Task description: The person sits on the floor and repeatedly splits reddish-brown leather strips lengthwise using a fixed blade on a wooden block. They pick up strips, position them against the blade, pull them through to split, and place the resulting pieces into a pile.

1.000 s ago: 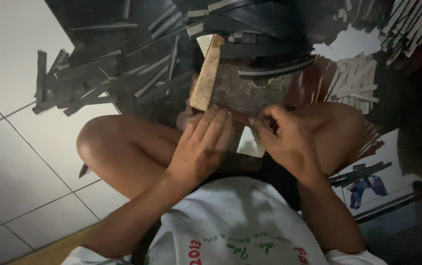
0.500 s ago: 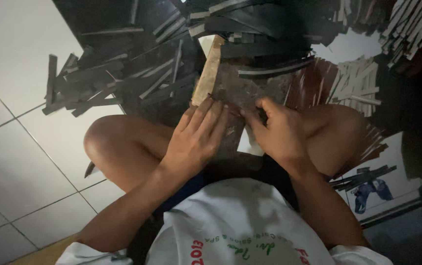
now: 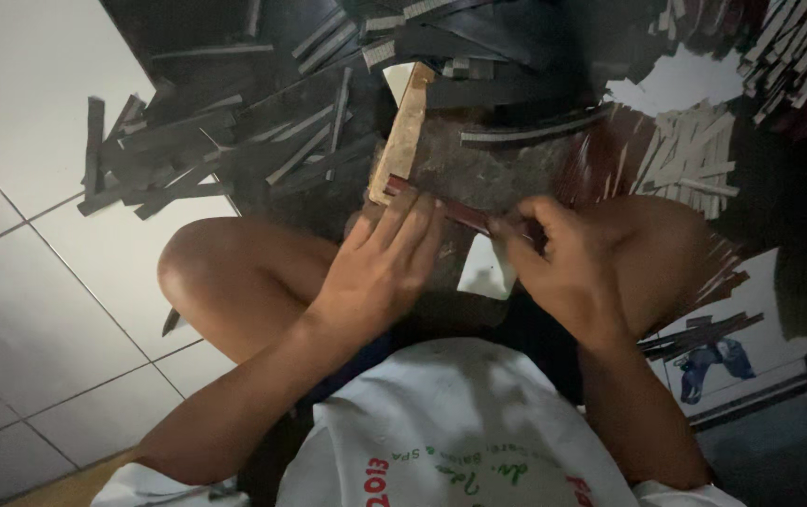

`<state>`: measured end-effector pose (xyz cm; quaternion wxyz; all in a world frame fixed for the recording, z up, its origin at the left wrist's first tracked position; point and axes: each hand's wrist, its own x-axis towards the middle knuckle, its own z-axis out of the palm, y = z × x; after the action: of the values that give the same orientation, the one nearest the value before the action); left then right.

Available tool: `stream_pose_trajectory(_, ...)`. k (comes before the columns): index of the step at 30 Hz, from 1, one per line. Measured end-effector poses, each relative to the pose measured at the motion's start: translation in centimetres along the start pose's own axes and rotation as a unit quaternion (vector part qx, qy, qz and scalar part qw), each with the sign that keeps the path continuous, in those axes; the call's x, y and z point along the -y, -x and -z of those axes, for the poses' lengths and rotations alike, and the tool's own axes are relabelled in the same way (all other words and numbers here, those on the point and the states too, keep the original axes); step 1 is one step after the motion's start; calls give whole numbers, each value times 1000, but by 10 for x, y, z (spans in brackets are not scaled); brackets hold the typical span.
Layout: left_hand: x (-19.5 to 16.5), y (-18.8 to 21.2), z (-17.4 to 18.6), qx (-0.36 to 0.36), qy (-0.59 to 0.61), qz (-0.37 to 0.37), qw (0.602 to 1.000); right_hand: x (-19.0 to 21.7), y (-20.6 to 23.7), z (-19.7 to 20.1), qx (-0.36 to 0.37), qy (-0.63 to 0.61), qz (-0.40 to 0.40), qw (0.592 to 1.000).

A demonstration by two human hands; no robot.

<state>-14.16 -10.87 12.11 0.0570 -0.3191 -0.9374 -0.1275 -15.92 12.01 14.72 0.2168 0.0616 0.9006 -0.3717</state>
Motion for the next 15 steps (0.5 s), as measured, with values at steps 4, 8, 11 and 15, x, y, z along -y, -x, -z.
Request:
stream_pose_trajectory(4,-3,-5,-2,15,51,14,999,-4,1,1,-11,-64,18,998)
stream_pose_trajectory(8,-2,-6,-1,22,56,5,998,-7,-1,3,-17,-18,11,1000)
stream_pose_trajectory(11,-4,-6,-1,17,55,2,998,-8,-2,8,7,-65,2,998)
stream_pose_trajectory(15,-11,-8,-3,21,20,7,1000,-9,-1,10,4,-93,31,995)
